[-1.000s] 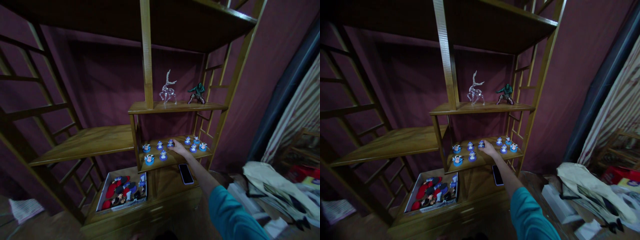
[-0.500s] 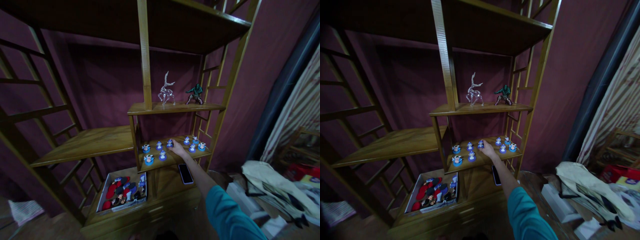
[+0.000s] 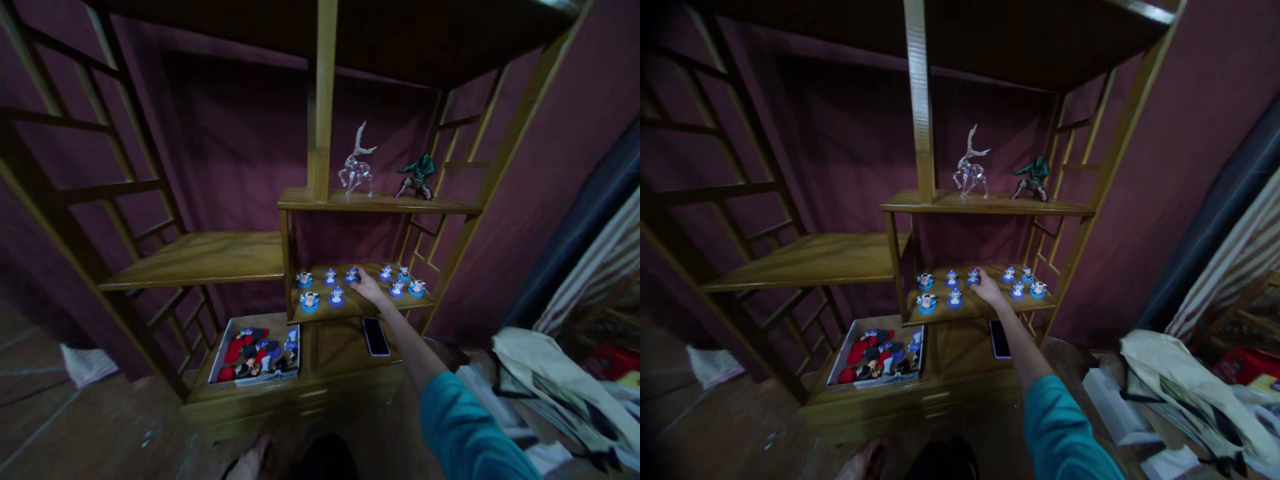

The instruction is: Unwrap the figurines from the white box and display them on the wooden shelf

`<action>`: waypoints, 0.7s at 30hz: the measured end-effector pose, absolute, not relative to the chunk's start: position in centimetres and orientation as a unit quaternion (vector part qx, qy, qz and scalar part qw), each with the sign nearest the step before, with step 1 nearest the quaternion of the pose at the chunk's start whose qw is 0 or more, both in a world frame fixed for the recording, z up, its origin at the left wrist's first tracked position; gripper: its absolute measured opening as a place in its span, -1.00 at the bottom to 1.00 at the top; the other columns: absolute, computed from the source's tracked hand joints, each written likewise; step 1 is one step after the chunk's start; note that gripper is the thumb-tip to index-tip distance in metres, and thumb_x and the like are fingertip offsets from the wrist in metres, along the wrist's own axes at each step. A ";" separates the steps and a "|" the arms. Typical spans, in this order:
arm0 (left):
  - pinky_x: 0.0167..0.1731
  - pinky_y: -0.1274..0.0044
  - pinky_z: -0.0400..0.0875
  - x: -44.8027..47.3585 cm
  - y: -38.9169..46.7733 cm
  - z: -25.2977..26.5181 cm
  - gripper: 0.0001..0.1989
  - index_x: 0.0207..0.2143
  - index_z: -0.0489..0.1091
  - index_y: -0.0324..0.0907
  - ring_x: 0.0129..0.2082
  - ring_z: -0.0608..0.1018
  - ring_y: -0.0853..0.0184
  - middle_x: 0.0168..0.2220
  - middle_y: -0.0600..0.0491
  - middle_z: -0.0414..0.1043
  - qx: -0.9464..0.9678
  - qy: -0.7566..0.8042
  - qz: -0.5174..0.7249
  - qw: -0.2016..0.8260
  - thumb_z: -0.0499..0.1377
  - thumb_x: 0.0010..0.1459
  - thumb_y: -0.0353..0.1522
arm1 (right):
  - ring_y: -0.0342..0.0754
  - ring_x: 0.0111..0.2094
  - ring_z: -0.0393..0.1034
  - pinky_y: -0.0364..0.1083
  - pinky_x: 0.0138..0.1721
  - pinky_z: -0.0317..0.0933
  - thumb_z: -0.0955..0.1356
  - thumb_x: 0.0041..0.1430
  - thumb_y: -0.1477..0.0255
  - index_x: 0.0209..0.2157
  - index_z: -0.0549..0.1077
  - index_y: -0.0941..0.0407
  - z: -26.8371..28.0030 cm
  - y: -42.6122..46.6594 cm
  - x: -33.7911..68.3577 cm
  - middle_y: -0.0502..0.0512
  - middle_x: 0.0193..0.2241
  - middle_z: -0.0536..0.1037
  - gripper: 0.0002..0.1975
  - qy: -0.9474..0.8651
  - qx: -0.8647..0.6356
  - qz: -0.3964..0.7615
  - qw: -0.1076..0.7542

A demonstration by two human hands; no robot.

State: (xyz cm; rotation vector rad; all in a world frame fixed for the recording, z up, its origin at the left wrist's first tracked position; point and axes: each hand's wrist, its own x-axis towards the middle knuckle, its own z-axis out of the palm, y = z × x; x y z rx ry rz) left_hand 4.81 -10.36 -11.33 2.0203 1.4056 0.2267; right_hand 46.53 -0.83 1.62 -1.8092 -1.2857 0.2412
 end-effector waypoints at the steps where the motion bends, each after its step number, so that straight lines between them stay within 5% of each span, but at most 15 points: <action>1: -0.25 0.52 0.29 4.5 -10.5 -11.3 -0.77 -0.27 0.42 -0.05 -0.22 0.53 0.25 -0.26 -0.01 0.52 0.774 0.536 0.090 0.325 -0.01 0.12 -0.37 | 0.01 -0.05 0.31 -0.01 0.01 0.13 0.34 -0.06 0.42 0.08 0.20 0.10 1.4 -1.1 46.5 0.16 -0.05 0.42 -0.39 -0.511 -0.717 0.096 0.465; 6: -0.22 0.51 0.27 3.3 -10.7 -11.9 -0.80 -0.29 0.44 -0.07 -0.25 0.53 0.27 -0.31 -0.02 0.52 0.750 0.556 0.114 0.339 0.03 0.09 -0.34 | -0.08 -0.25 0.36 -0.01 -0.06 0.18 0.30 -0.05 0.34 -0.06 0.32 0.19 0.4 -3.5 46.3 0.12 -0.27 0.48 -0.54 -0.455 -0.633 0.080 0.621; 11: -0.27 0.51 0.33 3.5 -7.5 -14.3 -0.84 -0.39 0.45 -0.18 -0.33 0.51 0.28 -0.39 -0.02 0.51 0.639 0.517 0.289 0.490 0.17 -0.03 -0.29 | -0.10 -0.37 0.35 -0.06 -0.23 0.22 0.30 -0.01 0.31 -0.27 0.42 0.12 -1.2 -10.1 41.6 0.01 -0.43 0.44 -0.74 -0.344 -0.602 0.046 0.719; 16: -0.48 0.54 0.34 4.9 -1.6 -13.6 -0.71 -0.41 0.43 -0.28 -0.51 0.48 0.36 -0.48 -0.01 0.47 0.437 0.473 0.445 0.622 0.27 -0.16 -0.24 | -0.04 -0.38 0.35 -0.09 -0.30 0.24 0.27 0.07 0.28 -0.36 0.45 0.03 -6.7 -14.9 30.8 0.02 -0.47 0.45 -0.82 -0.361 -0.660 0.192 0.630; 21: -0.47 0.56 0.36 6.1 4.6 -11.5 -0.78 -0.36 0.41 -0.30 -0.51 0.49 0.40 -0.46 -0.01 0.47 0.317 0.445 0.541 0.640 0.27 -0.13 -0.41 | -0.03 -0.38 0.38 -0.09 -0.32 0.27 0.23 0.11 0.25 -0.36 0.46 0.02 -11.7 -11.4 22.9 0.01 -0.49 0.47 -0.78 -0.451 -0.631 0.350 0.526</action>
